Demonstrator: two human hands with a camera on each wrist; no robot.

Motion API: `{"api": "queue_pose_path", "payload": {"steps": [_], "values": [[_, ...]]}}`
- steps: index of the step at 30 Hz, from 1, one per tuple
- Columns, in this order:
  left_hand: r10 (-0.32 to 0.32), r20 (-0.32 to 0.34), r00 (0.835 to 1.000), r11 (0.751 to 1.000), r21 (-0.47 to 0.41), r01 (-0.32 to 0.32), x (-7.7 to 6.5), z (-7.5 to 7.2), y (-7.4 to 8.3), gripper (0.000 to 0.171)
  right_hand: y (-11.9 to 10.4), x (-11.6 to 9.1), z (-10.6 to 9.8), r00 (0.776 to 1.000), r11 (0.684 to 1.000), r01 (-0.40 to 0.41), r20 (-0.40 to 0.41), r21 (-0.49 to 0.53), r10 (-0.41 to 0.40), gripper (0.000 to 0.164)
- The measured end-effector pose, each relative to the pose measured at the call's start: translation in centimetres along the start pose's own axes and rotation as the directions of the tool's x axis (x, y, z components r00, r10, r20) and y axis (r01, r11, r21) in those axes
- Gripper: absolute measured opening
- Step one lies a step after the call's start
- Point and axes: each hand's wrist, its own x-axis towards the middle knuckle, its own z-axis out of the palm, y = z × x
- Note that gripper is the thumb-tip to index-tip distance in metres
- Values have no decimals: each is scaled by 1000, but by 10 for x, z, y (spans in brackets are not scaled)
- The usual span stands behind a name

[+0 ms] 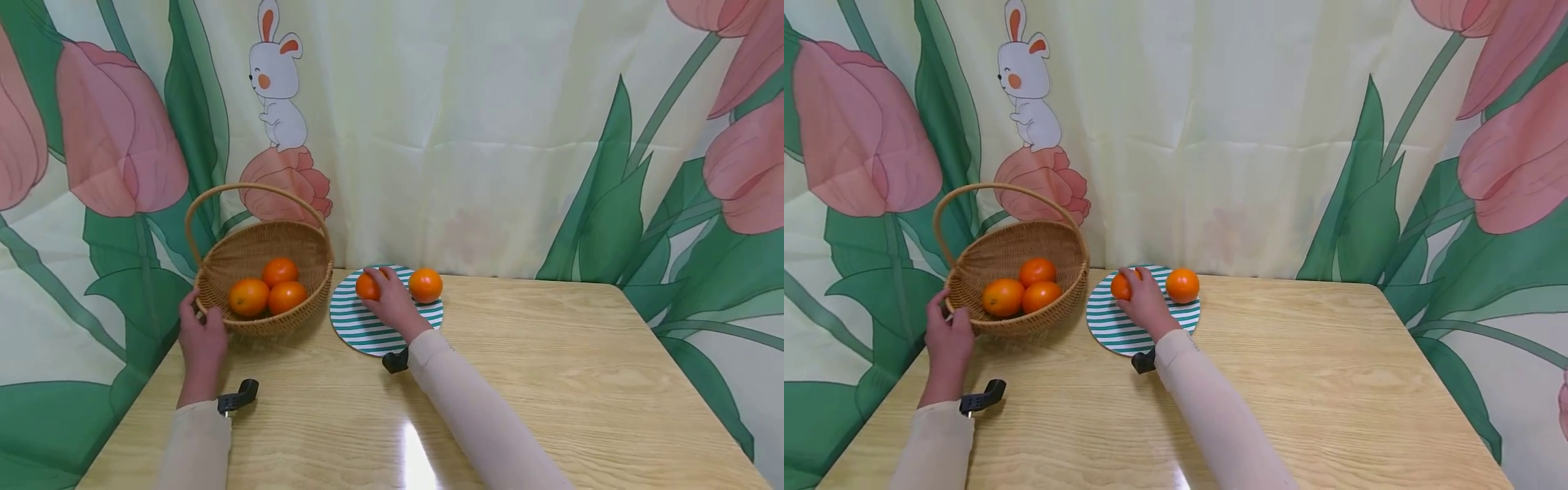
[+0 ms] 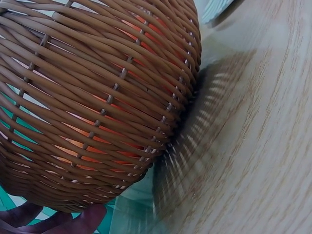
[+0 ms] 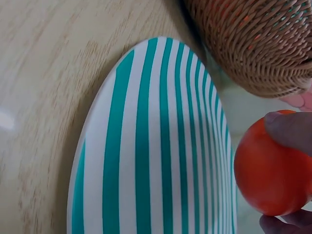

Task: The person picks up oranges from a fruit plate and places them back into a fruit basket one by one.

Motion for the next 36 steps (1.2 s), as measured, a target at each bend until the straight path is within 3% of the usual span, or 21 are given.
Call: {"api": "queue_pose_path", "payload": {"steps": [6,12,22,36], "values": [[16,-39,999,1000,26,-15,2,-11,-3,55,-15,-1,1,998,998,65,-3,11,-65,66],[11,-33,999,999,39,-10,2,-12,-6,56,-21,-6,0,998,997,67,-12,25,-67,66],[16,-26,1000,1000,21,-16,3,-9,-4,56,-34,-15,-10,996,994,84,-36,63,-82,67],[29,7,1000,999,-14,-29,5,2,-3,58,-49,-22,-25,978,983,180,-110,15,-178,66]]}}
